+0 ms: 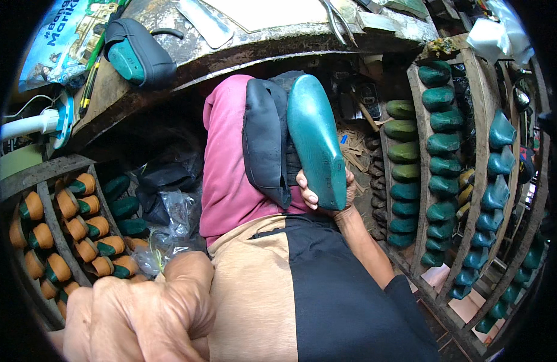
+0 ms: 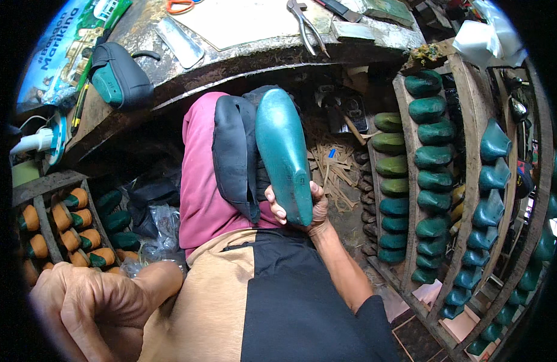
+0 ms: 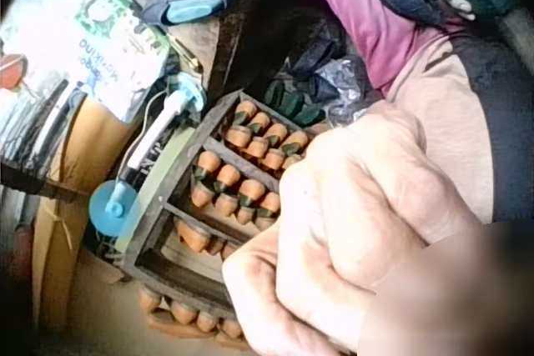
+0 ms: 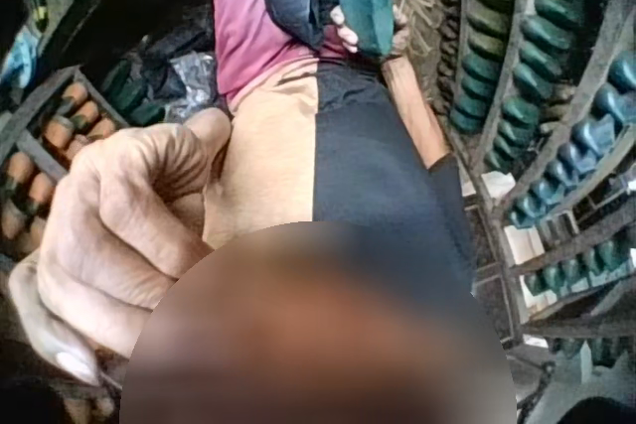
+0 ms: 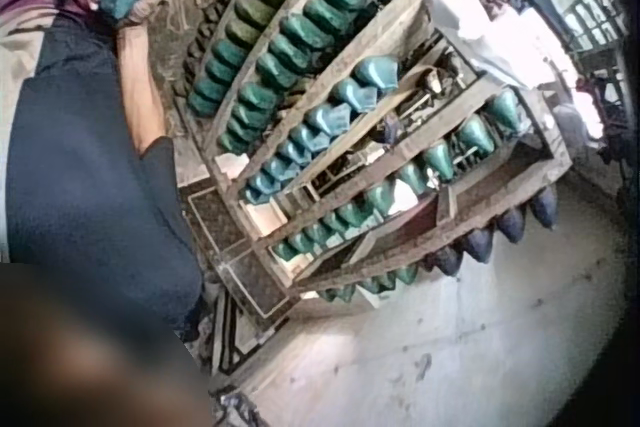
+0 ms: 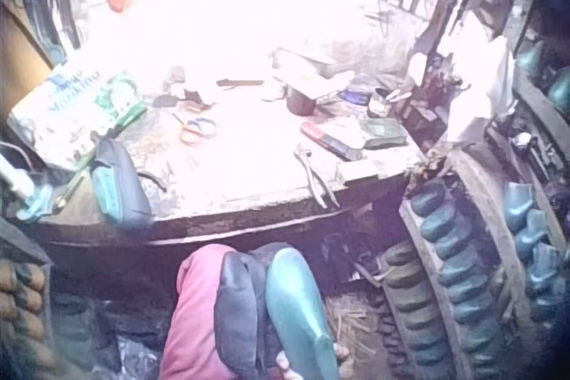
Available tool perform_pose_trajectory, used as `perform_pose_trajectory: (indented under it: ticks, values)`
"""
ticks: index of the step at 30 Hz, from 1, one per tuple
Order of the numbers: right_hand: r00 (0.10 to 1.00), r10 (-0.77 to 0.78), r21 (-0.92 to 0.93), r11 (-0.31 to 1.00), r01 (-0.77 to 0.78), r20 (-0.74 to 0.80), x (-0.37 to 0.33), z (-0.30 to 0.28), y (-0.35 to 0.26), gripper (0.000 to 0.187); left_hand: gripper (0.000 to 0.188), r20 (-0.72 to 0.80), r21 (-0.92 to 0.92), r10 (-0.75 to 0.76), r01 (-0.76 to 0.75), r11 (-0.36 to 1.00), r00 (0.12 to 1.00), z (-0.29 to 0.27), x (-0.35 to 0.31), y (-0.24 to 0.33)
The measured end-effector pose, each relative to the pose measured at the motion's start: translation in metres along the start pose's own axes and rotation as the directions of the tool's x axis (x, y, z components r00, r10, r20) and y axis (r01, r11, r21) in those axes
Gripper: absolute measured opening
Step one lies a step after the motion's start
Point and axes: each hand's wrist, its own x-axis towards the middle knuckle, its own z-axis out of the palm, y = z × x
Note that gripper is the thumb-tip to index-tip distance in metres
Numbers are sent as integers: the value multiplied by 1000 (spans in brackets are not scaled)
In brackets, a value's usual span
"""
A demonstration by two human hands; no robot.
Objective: The person sits on the floor and repairs a black slip-on shoe by inserting a green shoe tree, hammering the sole, and using pliers and a knife to adjust the upper. The person repeats these steps on a second shoe, then places the finished shoe on the workbench.
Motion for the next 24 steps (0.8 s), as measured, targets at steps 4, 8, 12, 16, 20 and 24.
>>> perform_pose_trajectory:
  ticks: [4,8,12,16,20,24]
  values:
    - [1000,21,41,999,-21,17,-3,-1,2,103,33,-32,25,32,-31,999,999,6,-3,-3]
    - [1000,19,-29,999,-20,-13,-4,-3,0,106,32,-79,72,104,-98,993,991,1,-12,-21]
    - [1000,28,-33,999,-28,2,-5,-2,1,108,28,-194,476,80,22,879,978,-53,-23,-55]
    - [999,35,-33,999,-34,38,-4,-1,1,110,26,-452,799,-57,432,419,890,-131,-25,-112]
    - [999,42,-59,997,-41,20,-5,2,1,105,52,-724,649,-447,738,-184,525,-182,-30,-164]
    - [999,42,-84,995,-44,-24,-11,15,3,98,48,-609,767,-469,626,-142,640,-179,-52,-186]
